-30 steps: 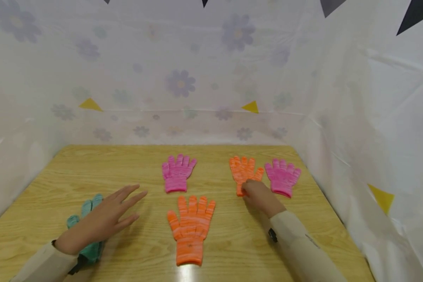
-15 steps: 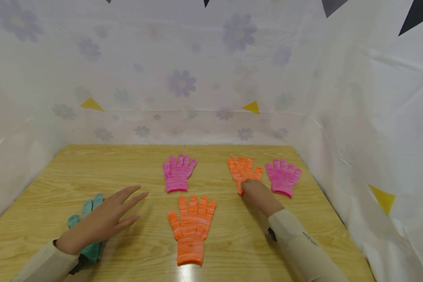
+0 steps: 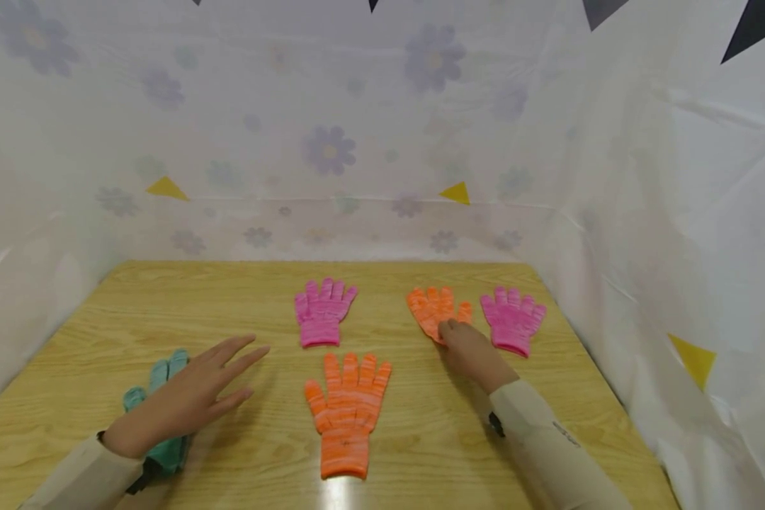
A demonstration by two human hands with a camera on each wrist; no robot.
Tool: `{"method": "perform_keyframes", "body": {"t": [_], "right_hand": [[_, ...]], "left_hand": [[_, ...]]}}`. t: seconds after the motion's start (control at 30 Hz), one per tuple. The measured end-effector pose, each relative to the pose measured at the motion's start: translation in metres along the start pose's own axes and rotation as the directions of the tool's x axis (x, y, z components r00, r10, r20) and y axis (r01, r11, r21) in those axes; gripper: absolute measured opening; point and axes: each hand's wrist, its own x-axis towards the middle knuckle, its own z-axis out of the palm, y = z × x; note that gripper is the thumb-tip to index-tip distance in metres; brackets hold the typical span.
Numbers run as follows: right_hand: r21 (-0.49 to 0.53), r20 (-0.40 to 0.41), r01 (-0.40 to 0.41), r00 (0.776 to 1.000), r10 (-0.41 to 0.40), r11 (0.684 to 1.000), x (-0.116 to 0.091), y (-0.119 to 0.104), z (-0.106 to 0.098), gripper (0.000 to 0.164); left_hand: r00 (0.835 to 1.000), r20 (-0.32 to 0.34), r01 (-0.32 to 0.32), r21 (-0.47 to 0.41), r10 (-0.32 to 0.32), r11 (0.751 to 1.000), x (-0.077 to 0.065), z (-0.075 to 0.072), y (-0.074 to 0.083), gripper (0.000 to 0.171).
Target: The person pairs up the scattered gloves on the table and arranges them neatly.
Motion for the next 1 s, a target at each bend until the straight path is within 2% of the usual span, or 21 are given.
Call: {"method": "perform_keyframes", "body": {"t": [0.17, 0.4, 0.57, 0.73, 1.0], "right_hand": [[-0.042, -0.031, -0.025, 0.999, 0.023, 0.999, 0.001, 0.003, 0.001, 0.015], [0.067, -0.105, -0.102, 0.989, 0.109, 0.993, 0.001, 0.002, -0.006, 0.011], [0.100, -0.230, -0.130, 0.962, 0.150, 0.987, 0.000, -0.001, -0.017, 0.014], [0.129, -0.345, -0.108, 0.927, 0.147, 0.986, -0.002, -0.008, -0.029, 0.014], [0.146, -0.426, -0.055, 0.898, 0.113, 0.988, -0.001, -0.031, -0.049, 0.009]], "left_hand": [[1.000, 0.006, 0.000, -0.002, 0.000, 1.000, 0.001, -0.001, 0.001, 0.067], [1.000, 0.016, 0.003, -0.004, -0.003, 1.000, 0.001, -0.002, 0.001, 0.065], [1.000, 0.011, -0.001, -0.003, 0.001, 1.000, 0.001, -0.001, 0.001, 0.064], [1.000, -0.001, -0.009, 0.004, 0.009, 1.000, 0.001, -0.001, 0.002, 0.064], [1.000, -0.007, -0.013, 0.002, 0.013, 1.000, 0.001, 0.000, 0.002, 0.064]]}}
